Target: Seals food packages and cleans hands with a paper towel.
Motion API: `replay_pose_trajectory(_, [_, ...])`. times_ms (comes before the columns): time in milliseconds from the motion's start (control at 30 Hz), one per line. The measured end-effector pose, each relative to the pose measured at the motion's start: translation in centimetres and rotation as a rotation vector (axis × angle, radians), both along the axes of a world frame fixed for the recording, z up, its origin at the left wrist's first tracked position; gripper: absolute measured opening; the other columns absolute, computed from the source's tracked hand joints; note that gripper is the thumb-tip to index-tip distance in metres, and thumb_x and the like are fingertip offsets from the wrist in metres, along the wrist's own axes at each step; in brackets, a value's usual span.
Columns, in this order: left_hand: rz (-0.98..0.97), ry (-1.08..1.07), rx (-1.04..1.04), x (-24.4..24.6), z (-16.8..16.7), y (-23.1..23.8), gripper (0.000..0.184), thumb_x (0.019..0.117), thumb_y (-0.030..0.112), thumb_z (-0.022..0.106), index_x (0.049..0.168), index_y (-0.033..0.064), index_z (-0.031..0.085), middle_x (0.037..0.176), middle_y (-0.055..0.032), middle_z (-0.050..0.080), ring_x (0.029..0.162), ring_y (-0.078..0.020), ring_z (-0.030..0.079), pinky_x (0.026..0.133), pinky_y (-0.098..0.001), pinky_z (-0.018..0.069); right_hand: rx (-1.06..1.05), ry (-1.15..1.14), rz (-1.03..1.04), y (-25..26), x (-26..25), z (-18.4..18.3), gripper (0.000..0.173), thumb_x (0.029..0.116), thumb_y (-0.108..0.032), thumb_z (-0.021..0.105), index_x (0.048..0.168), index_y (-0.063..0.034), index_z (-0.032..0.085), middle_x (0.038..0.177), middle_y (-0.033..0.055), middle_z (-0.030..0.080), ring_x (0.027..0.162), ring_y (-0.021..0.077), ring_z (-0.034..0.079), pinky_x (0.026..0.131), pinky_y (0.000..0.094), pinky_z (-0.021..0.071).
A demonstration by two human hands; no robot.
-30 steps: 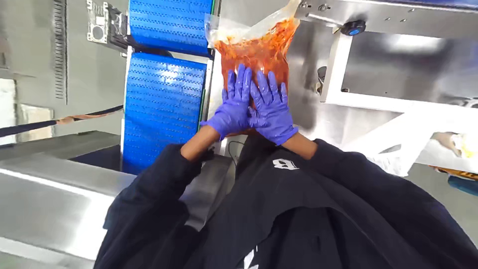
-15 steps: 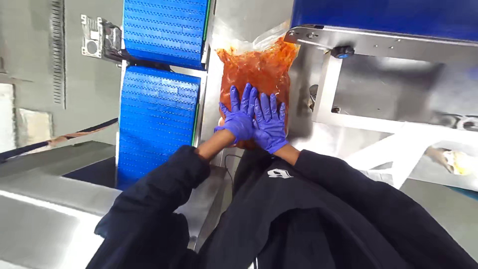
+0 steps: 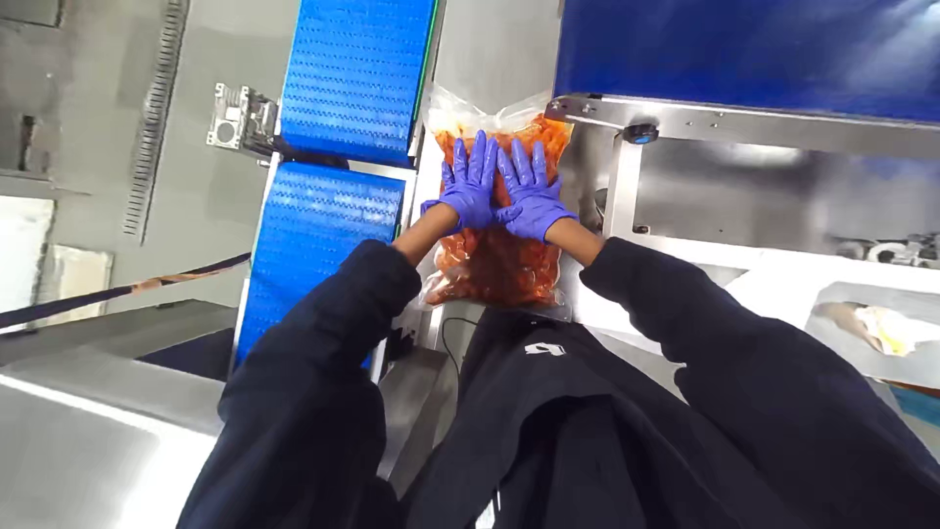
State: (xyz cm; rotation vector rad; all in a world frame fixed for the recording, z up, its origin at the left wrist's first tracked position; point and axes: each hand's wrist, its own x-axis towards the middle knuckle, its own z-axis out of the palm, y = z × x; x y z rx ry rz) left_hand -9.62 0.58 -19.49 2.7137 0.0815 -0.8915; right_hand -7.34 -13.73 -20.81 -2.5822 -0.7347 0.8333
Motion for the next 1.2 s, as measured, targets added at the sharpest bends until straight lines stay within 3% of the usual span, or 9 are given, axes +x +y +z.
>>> replay_pose_trajectory(100, [-0.072, 0.222, 0.047, 1.9, 0.5, -0.1, 0.122, 0.0926, 0.063, 0.062, 0.157, 0.0049, -0.025, 0.164, -0.0158, -0.033, 0.15, -0.0466, -0.029, 0.113, -0.077, -0.0049, -0.125, 0.182, 0.021, 0.9, 1.3, 0.8, 0.107, 0.0964, -0.042, 0.068, 0.164, -0.0222, -0.014, 0.169, 0.0065, -0.026, 0.152, 0.0453, -0.025, 0.101, 0.0898, 0.0067])
replay_pose_trajectory(300, [-0.12, 0.426, 0.108, 5.2, -0.1, -0.2, 0.101, 0.1028, 0.063, 0.041, 0.159, 0.0062, -0.021, 0.166, -0.0106, -0.03, 0.15, -0.0455, -0.029, 0.113, -0.078, -0.005, -0.229, 0.226, -0.022, 2.4, 3.1, -1.6, 0.111, 0.0926, -0.054, 0.067, 0.163, -0.0293, -0.016, 0.169, 0.0045, -0.027, 0.153, 0.0446, -0.024, 0.099, 0.0908, 0.0089])
replay_pose_trajectory(433, [-0.107, 0.347, 0.133, 5.3, -1.3, 0.1, 0.1, 0.1026, 0.056, 0.047, 0.159, 0.0058, -0.019, 0.167, -0.0119, -0.026, 0.152, -0.0469, -0.024, 0.111, -0.0813, -0.0018, -0.191, 0.148, -0.04, 2.7, 3.4, -3.0, 0.112, 0.0907, -0.053, 0.07, 0.164, -0.0277, -0.011, 0.171, 0.0063, -0.021, 0.154, 0.047, -0.019, 0.096, 0.0927, 0.0104])
replay_pose_trajectory(533, [-0.09, 0.185, 0.091, 3.2, -2.2, 0.5, 0.093, 0.1045, 0.059, 0.037, 0.161, 0.0076, -0.017, 0.168, -0.009, -0.024, 0.153, -0.0447, -0.023, 0.112, -0.0799, -0.0025, -0.18, 0.154, -0.027, 2.4, 3.3, -1.9, 0.099, 0.097, -0.046, 0.062, 0.164, -0.0275, -0.008, 0.171, 0.006, -0.021, 0.154, 0.0449, -0.02, 0.1, 0.0905, 0.0067])
replay_pose_trajectory(633, [-0.067, 0.089, -0.053, -2.6, -1.6, 0.4, 0.085, 0.1062, 0.049, 0.041, 0.163, 0.0034, -0.002, 0.172, -0.0146, -0.009, 0.157, -0.0401, -0.013, 0.112, -0.0801, -0.0026, -0.052, 0.114, 0.067, 0.4, -1.1, -0.3, 0.096, 0.0979, -0.045, 0.062, 0.166, -0.0126, 0.003, 0.172, 0.0144, -0.011, 0.156, 0.042, -0.014, 0.111, 0.0822, -0.0007])
replay_pose_trajectory(700, [-0.062, 0.063, -0.129, -7.4, -0.4, -0.2, 0.094, 0.1004, 0.051, 0.056, 0.163, 0.0009, 0.006, 0.172, -0.0164, -0.008, 0.157, -0.0395, -0.013, 0.112, -0.0799, 0.0008, 0.132, -0.008, 0.114, -1.4, -7.0, -0.4, 0.096, 0.0974, -0.045, 0.061, 0.164, -0.0028, 0.006, 0.173, 0.0144, -0.002, 0.159, 0.0359, -0.007, 0.116, 0.0756, -0.0032])
replay_pose_trajectory(767, [-0.053, 0.044, -0.132, -10.7, 0.3, -1.1, 0.117, 0.087, 0.055, 0.073, 0.163, 0.0007, 0.003, 0.17, -0.0169, -0.015, 0.156, -0.0394, -0.018, 0.114, -0.0773, 0.0004, 0.266, -0.185, 0.063, -2.0, -11.8, -2.4, 0.097, 0.0954, -0.051, 0.057, 0.163, -0.0009, 0.009, 0.172, 0.0153, 0.005, 0.159, 0.0319, 0.001, 0.119, 0.0714, -0.0015])
replay_pose_trajectory(967, [-0.033, 0.006, -0.165, -12.8, -1.7, -1.4, 0.14, 0.0654, 0.069, 0.083, 0.164, 0.0045, 0.006, 0.168, -0.0203, -0.02, 0.151, -0.0481, -0.025, 0.108, -0.0832, -0.0066, 0.28, -0.563, 0.017, -2.2, -14.6, -6.1, 0.099, 0.0925, -0.068, 0.044, 0.16, 0.0016, 0.025, 0.168, 0.0173, 0.026, 0.156, 0.0323, 0.023, 0.121, 0.0652, 0.0102])
replay_pose_trajectory(1200, [-0.049, 0.081, -0.095, -12.9, -2.8, -2.0, 0.148, 0.0591, 0.072, 0.083, 0.163, 0.0019, 0.005, 0.168, -0.0236, -0.018, 0.151, -0.0505, -0.022, 0.109, -0.0814, -0.0074, 0.148, -0.763, 0.113, -2.3, -15.3, -7.7, 0.065, 0.1003, -0.028, 0.042, 0.156, 0.0049, 0.035, 0.162, 0.0175, 0.039, 0.15, 0.032, 0.036, 0.116, 0.059, 0.0226])
